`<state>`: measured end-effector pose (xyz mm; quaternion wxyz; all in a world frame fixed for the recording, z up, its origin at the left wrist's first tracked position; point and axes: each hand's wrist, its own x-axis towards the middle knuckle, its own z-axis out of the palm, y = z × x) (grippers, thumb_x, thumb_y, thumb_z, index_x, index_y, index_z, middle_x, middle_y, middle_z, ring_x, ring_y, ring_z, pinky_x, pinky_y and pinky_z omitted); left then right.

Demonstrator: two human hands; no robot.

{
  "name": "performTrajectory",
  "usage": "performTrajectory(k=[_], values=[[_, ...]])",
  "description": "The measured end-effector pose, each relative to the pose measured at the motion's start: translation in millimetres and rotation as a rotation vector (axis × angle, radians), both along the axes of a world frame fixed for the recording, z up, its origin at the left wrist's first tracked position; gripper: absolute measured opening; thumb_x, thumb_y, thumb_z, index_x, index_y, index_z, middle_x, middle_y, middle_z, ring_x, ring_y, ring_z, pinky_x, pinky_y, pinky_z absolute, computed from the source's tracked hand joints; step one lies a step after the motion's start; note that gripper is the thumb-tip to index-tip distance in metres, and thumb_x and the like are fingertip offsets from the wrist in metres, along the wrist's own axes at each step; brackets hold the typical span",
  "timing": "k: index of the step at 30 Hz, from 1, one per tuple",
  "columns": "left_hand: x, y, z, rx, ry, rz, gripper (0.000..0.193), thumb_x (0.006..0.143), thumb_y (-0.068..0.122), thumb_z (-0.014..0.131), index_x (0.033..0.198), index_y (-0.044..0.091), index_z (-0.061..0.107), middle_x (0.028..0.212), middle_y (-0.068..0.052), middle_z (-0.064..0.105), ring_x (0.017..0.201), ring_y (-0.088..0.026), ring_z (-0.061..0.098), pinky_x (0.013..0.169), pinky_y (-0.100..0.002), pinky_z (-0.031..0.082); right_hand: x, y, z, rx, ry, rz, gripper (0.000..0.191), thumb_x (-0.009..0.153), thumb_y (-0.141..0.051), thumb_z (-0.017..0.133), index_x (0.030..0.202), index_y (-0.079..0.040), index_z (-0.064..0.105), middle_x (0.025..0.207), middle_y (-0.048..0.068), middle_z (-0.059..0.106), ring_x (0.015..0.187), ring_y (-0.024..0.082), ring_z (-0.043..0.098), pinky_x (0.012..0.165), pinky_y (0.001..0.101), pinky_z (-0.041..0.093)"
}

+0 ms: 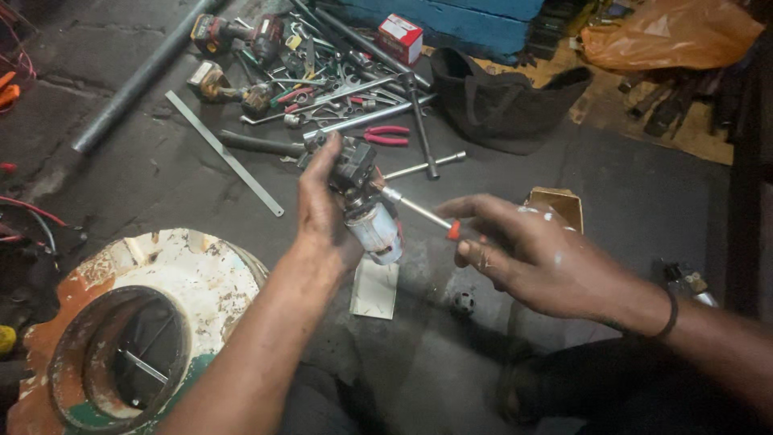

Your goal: The person disassembles a small electric motor using a screwdriver, removes the internal rotor, and then reassembles the motor housing. The person uses a screwdriver to remove screws from the motor casing, separates the two halves, and then puts them back together.

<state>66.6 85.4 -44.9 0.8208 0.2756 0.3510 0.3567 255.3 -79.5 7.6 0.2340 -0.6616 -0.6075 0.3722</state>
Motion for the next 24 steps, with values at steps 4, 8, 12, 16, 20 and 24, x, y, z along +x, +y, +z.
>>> performTrajectory(k=[4,8,12,16,20,24], values=[[0,-1,2,0.032,0.013,-0.017,0.047,0.084,0.058,0.066,0.082,0.012,0.066,0.067,-0.008,0.064,0.055,-0.025,0.065,0.05,-0.045,0.055,-3,2,4,0.005,-0.002,0.0,0.053,0.09,-0.023,0.056,0.143,-0.02,0.056,0.111,0.006,0.077,0.1,0.017,0.074,0.08,0.0343,0.066],[2,-2,3,0.032,0.018,-0.005,0.046,0.085,0.058,0.068,0.086,0.012,0.066,0.07,-0.008,0.064,0.058,-0.023,0.064,0.053,-0.044,0.055,-6,3,5,0.022,0.033,0.005,0.052,0.091,-0.02,0.059,0.143,-0.018,0.056,0.112,0.006,0.076,0.099,0.017,0.075,0.076,0.0341,0.066],[1,-4,6,-0.011,0.093,-0.04,0.051,0.079,0.061,0.066,0.082,0.01,0.066,0.066,-0.007,0.064,0.053,-0.024,0.064,0.048,-0.046,0.054,-8,6,4,-0.05,0.03,-0.05,0.052,0.091,-0.02,0.062,0.143,-0.02,0.057,0.102,0.003,0.079,0.088,0.012,0.077,0.068,0.0318,0.065],[0,-7,4,0.026,0.151,0.021,0.045,0.078,0.058,0.067,0.087,0.014,0.063,0.068,-0.006,0.064,0.055,-0.022,0.065,0.049,-0.046,0.056,-8,9,4,-0.162,0.029,-0.109,0.05,0.094,-0.022,0.062,0.144,-0.022,0.059,0.093,0.003,0.075,0.066,0.012,0.069,0.055,0.0324,0.058],[2,-3,0,0.044,0.038,0.041,0.04,0.087,0.052,0.073,0.096,0.014,0.065,0.077,-0.007,0.066,0.063,-0.021,0.065,0.057,-0.042,0.055,-4,10,4,-0.172,0.341,-0.114,0.048,0.092,-0.02,0.06,0.139,-0.015,0.06,0.083,0.007,0.074,0.054,0.009,0.059,0.043,0.0265,0.05],[1,-3,-1,0.02,0.08,0.005,0.037,0.082,0.052,0.07,0.093,0.017,0.066,0.074,-0.006,0.066,0.058,-0.021,0.064,0.048,-0.044,0.053,3,17,1,-0.363,0.783,-0.22,0.042,0.092,-0.016,0.055,0.132,-0.005,0.06,0.078,0.01,0.071,0.04,0.008,0.051,0.03,0.0207,0.038]])
